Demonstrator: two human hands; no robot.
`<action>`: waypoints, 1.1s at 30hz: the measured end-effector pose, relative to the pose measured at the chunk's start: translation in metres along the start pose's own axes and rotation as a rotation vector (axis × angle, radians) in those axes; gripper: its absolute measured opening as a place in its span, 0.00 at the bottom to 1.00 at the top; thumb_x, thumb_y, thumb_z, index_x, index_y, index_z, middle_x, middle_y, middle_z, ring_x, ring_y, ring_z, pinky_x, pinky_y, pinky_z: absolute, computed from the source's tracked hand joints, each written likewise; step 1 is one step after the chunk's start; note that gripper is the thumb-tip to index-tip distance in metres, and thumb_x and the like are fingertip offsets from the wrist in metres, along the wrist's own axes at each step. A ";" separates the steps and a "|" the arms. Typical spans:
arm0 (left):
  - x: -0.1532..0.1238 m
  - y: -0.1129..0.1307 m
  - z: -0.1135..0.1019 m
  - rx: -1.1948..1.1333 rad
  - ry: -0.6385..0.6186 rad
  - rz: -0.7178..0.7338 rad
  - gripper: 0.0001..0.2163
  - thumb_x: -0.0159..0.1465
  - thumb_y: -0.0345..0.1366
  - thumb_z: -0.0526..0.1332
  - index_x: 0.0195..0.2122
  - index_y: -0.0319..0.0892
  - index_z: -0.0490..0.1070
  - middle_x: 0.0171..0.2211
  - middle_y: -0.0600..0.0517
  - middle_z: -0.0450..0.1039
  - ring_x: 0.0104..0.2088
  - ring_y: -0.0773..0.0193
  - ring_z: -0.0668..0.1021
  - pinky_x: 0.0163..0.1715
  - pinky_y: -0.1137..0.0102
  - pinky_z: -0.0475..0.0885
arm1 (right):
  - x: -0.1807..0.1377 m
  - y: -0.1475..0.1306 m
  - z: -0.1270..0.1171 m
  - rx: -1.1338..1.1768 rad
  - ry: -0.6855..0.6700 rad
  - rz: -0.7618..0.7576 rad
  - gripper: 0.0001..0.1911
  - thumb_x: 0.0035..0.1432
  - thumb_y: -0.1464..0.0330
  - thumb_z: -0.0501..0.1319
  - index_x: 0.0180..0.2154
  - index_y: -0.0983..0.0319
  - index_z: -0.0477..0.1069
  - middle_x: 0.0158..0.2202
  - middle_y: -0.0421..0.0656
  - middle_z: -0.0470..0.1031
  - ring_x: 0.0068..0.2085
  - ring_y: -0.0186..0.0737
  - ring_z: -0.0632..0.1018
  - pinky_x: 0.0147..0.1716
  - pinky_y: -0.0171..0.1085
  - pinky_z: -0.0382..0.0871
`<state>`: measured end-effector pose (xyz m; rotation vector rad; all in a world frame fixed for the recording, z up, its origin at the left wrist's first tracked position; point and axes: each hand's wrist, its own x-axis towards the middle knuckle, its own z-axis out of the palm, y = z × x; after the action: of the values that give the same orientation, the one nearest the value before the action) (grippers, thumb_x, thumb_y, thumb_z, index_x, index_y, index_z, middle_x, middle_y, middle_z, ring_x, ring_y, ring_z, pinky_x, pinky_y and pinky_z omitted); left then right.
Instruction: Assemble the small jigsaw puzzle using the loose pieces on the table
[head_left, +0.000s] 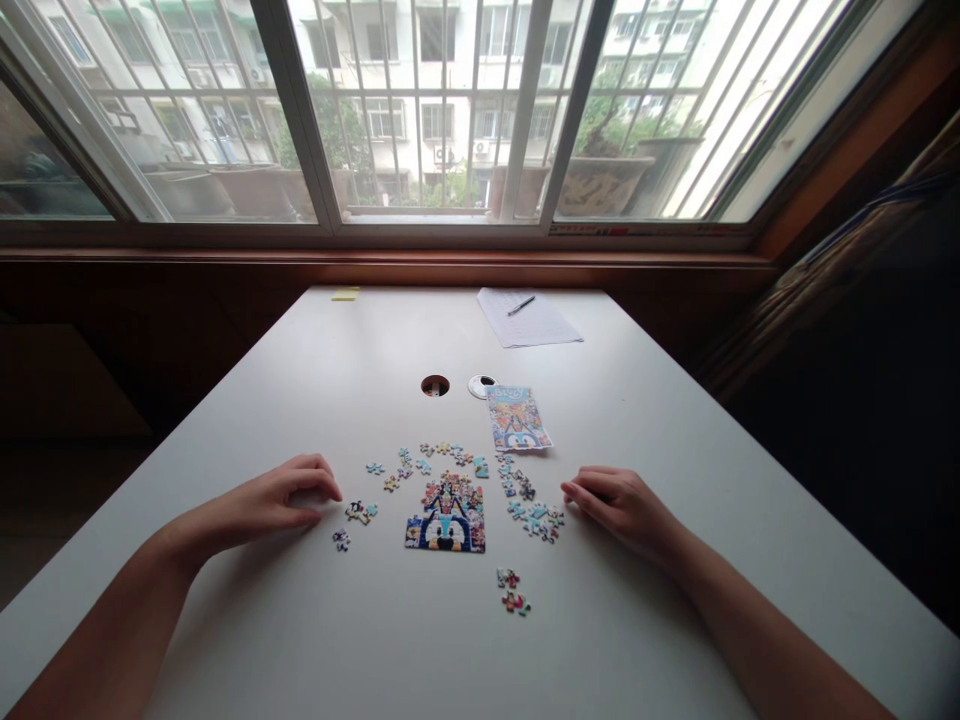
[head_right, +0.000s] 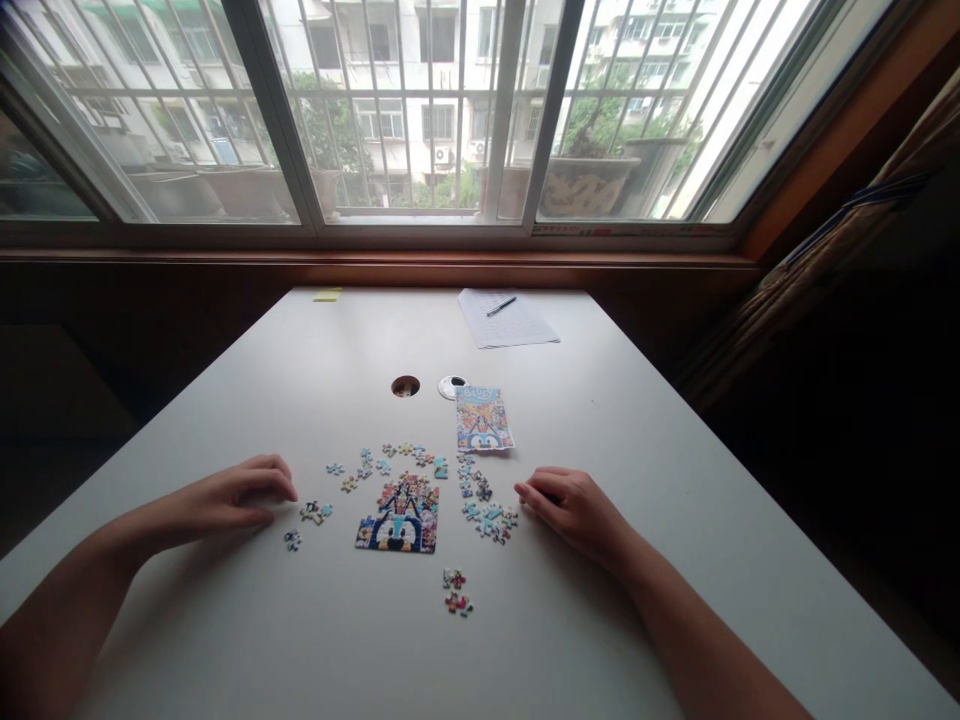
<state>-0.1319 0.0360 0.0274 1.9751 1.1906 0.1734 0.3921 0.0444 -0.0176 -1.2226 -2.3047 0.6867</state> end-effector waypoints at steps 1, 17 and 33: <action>-0.001 -0.001 0.000 -0.001 -0.014 0.003 0.12 0.65 0.42 0.63 0.48 0.51 0.78 0.51 0.48 0.72 0.53 0.54 0.76 0.55 0.66 0.73 | 0.000 0.000 0.000 -0.004 0.000 -0.002 0.24 0.73 0.56 0.52 0.31 0.61 0.76 0.27 0.43 0.75 0.29 0.37 0.74 0.33 0.35 0.66; 0.000 0.011 0.008 -0.007 -0.069 0.041 0.11 0.64 0.41 0.64 0.47 0.52 0.79 0.51 0.49 0.71 0.55 0.53 0.73 0.59 0.63 0.71 | 0.000 -0.004 0.000 -0.006 0.004 -0.001 0.23 0.73 0.57 0.52 0.31 0.61 0.76 0.27 0.43 0.75 0.29 0.37 0.74 0.33 0.36 0.66; 0.010 0.015 0.017 0.042 -0.076 0.079 0.10 0.65 0.48 0.64 0.41 0.53 0.82 0.45 0.48 0.72 0.50 0.53 0.73 0.53 0.65 0.73 | 0.000 -0.003 0.001 -0.003 0.003 -0.005 0.24 0.73 0.56 0.52 0.30 0.60 0.76 0.28 0.43 0.76 0.29 0.37 0.74 0.33 0.35 0.66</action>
<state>-0.1078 0.0306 0.0240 2.0485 1.0769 0.1127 0.3900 0.0430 -0.0167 -1.2177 -2.3066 0.6786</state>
